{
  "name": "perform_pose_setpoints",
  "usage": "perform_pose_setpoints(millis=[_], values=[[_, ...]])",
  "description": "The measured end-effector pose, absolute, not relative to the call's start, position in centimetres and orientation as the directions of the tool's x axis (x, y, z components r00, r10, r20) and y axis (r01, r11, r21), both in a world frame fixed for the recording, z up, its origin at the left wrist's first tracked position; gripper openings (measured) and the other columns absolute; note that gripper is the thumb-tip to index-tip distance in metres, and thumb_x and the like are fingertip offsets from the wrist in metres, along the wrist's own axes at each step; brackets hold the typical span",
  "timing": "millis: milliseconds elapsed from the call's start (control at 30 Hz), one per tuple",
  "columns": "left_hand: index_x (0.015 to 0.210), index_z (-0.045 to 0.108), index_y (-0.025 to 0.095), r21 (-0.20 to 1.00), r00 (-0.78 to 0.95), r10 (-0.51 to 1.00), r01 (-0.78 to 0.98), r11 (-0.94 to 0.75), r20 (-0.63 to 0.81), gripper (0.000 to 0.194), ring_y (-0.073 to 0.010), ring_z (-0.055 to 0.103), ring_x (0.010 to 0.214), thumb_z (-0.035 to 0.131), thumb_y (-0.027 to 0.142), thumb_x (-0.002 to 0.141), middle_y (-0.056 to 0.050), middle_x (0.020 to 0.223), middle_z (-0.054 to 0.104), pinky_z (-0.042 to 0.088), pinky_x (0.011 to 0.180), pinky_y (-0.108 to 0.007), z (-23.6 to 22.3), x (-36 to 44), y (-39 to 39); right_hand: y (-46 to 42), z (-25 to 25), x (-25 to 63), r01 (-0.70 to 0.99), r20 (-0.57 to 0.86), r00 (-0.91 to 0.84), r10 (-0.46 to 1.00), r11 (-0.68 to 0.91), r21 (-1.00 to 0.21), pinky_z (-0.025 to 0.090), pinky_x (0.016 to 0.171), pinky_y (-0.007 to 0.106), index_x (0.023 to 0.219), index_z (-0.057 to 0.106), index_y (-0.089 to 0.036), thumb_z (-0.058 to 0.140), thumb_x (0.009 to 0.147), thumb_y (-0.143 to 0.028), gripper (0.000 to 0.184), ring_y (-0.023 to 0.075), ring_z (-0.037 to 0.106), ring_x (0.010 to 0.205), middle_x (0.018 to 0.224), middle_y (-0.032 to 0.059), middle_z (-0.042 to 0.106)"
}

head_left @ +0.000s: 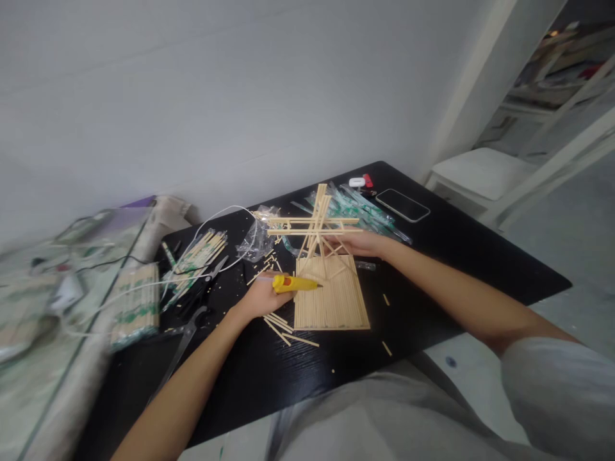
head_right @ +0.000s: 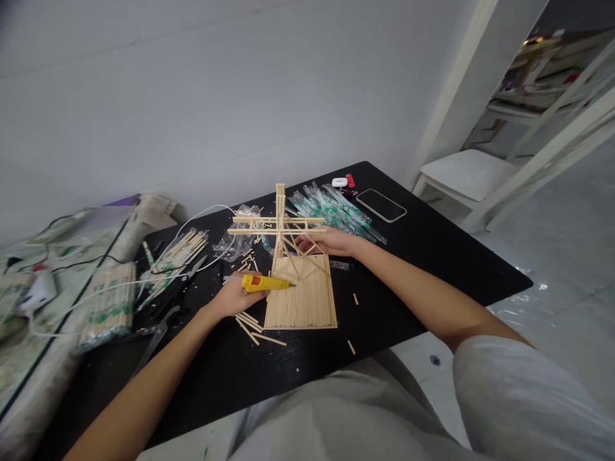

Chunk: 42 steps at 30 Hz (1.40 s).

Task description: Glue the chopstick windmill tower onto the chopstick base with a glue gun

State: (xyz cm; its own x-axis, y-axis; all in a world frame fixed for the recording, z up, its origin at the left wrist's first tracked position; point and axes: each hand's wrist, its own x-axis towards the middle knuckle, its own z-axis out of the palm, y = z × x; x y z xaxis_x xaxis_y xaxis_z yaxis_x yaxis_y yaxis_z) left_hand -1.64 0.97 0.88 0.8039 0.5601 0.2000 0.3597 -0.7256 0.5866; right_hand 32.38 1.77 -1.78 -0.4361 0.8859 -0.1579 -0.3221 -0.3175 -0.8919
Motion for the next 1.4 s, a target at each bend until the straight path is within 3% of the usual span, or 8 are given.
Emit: perform_pose_setpoints(millis=[1400], values=[[0.074, 0.062, 0.020, 0.575, 0.799, 0.575, 0.390, -0.719, 0.178, 0.019, -0.0146, 0.063, 0.063, 0.069, 0.025, 0.092, 0.002, 0.069, 0.065, 0.049, 0.066, -0.025, 0.83, -1.51, 1.01, 1.86, -1.93, 32.44, -0.330, -0.136, -0.441, 0.887, -0.301, -0.895, 0.067, 0.088, 0.030, 0.107, 0.084, -0.012, 0.082, 0.102, -0.029, 0.018, 0.0194, 0.081, 0.089, 0.098, 0.0118, 0.084]])
